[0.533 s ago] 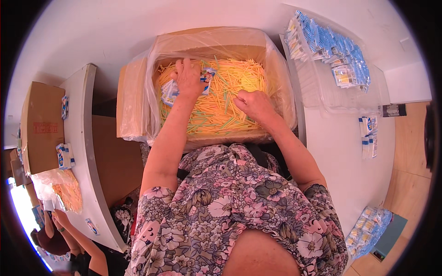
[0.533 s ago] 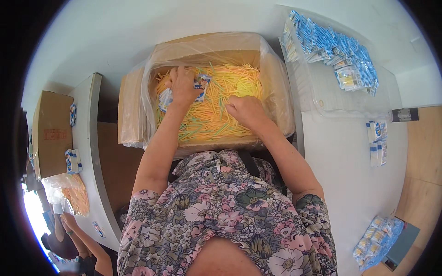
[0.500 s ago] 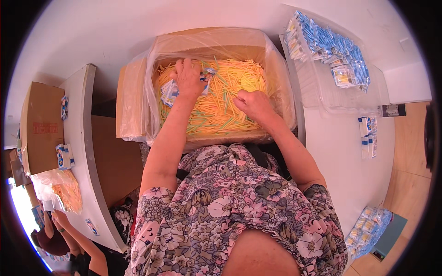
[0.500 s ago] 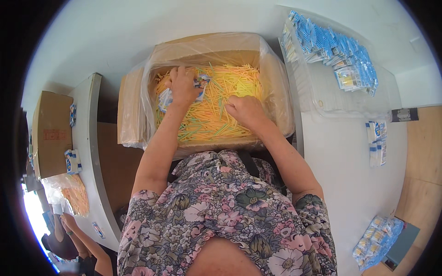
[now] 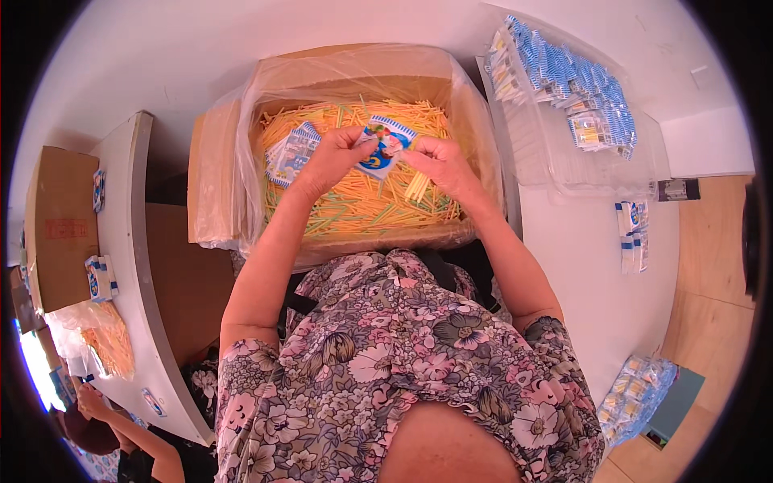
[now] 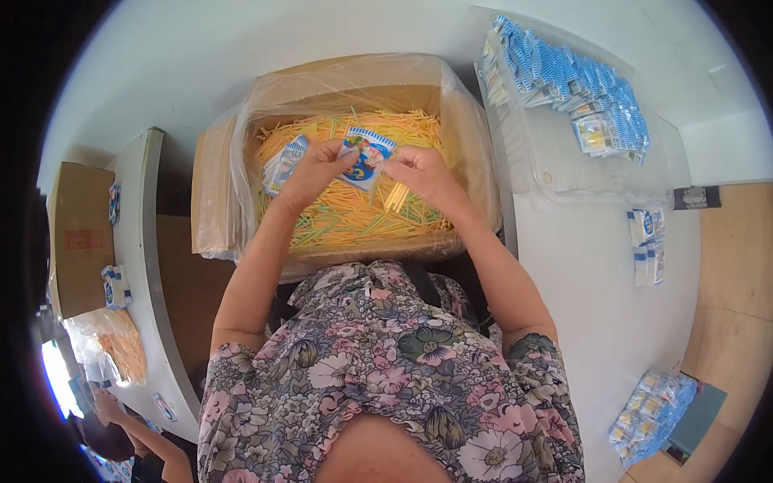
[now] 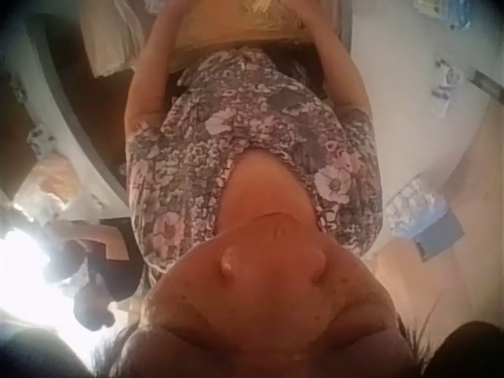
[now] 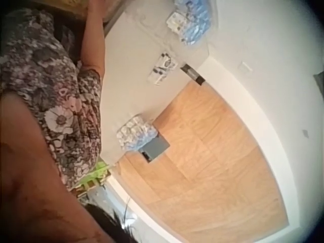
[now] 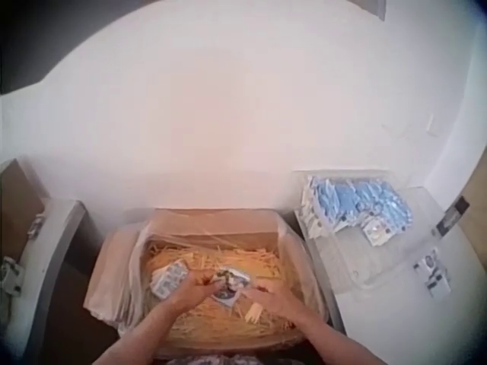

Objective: Picking blue packets and yellow sticks from a box filled with packing material and stacking them on a table.

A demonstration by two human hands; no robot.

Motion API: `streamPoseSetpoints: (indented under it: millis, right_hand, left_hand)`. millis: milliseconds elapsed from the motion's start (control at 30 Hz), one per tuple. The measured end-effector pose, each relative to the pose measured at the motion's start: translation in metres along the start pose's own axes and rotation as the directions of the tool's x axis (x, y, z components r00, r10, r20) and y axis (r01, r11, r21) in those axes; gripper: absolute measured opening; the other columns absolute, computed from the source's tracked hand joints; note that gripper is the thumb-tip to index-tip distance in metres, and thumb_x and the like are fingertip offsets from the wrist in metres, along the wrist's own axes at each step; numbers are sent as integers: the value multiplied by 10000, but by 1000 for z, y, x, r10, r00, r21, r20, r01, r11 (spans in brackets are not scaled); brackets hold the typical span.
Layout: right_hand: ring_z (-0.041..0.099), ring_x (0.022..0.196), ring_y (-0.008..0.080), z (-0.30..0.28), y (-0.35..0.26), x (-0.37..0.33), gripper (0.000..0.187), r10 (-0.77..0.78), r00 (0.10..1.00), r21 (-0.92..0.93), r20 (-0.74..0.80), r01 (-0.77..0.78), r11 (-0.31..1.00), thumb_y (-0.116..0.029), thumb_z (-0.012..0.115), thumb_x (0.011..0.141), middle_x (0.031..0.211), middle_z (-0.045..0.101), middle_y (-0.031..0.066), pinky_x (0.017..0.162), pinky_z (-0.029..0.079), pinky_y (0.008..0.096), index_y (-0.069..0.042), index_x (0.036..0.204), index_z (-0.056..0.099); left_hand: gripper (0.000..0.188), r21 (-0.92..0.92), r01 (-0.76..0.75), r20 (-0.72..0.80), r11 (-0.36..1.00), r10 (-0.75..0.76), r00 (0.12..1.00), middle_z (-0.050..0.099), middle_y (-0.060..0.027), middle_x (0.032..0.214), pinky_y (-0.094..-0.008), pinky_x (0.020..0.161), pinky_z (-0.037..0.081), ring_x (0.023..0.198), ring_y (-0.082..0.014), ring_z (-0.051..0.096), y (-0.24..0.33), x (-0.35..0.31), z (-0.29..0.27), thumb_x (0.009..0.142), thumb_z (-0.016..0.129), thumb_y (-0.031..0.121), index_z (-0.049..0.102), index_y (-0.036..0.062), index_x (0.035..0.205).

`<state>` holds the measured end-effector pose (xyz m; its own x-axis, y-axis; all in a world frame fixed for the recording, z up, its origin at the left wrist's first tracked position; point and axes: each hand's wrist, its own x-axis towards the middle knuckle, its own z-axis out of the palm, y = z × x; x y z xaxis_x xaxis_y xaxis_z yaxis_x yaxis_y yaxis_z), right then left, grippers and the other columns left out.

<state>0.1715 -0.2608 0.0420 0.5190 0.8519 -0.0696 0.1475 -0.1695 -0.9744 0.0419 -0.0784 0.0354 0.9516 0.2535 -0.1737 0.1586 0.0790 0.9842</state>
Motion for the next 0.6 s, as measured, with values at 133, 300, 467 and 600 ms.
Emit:
streamPoseSetpoints:
  millis: [133,300,467,600]
  right_hand:
    - [379,565,40,-5,4,-1,310,7,1000,-151,18,-4,989,-240,658,831,581,438,-40,482,320,250,-12,655,542]
    - [356,555,30,-2,4,-2,315,-20,1000,-204,8,22,979,-200,667,832,579,408,-65,471,300,237,-39,624,494]
    - [362,551,35,-2,9,1,307,2,999,-274,37,9,962,-202,669,830,574,421,-52,469,313,242,-31,633,508]
    - [376,550,53,3,0,-1,316,2,999,-251,41,8,968,-221,661,825,569,435,-27,481,325,258,-10,644,511]
  left_hand:
    - [153,600,-9,-407,800,315,857,683,-106,792,-290,640,486,724,-150,644,-25,3,-29,810,661,112,645,-11,899]
    - [119,923,253,-356,290,392,848,652,-171,759,-423,656,499,729,-330,642,-17,-15,-65,771,629,102,633,6,841]
    - [98,998,37,-69,59,800,596,650,-157,749,-407,612,478,723,-339,632,-5,-14,-67,799,552,43,637,-7,802]
    - [100,755,-254,-221,604,600,769,637,-95,666,-312,532,431,628,-208,622,21,-16,-19,834,595,71,649,-9,808]
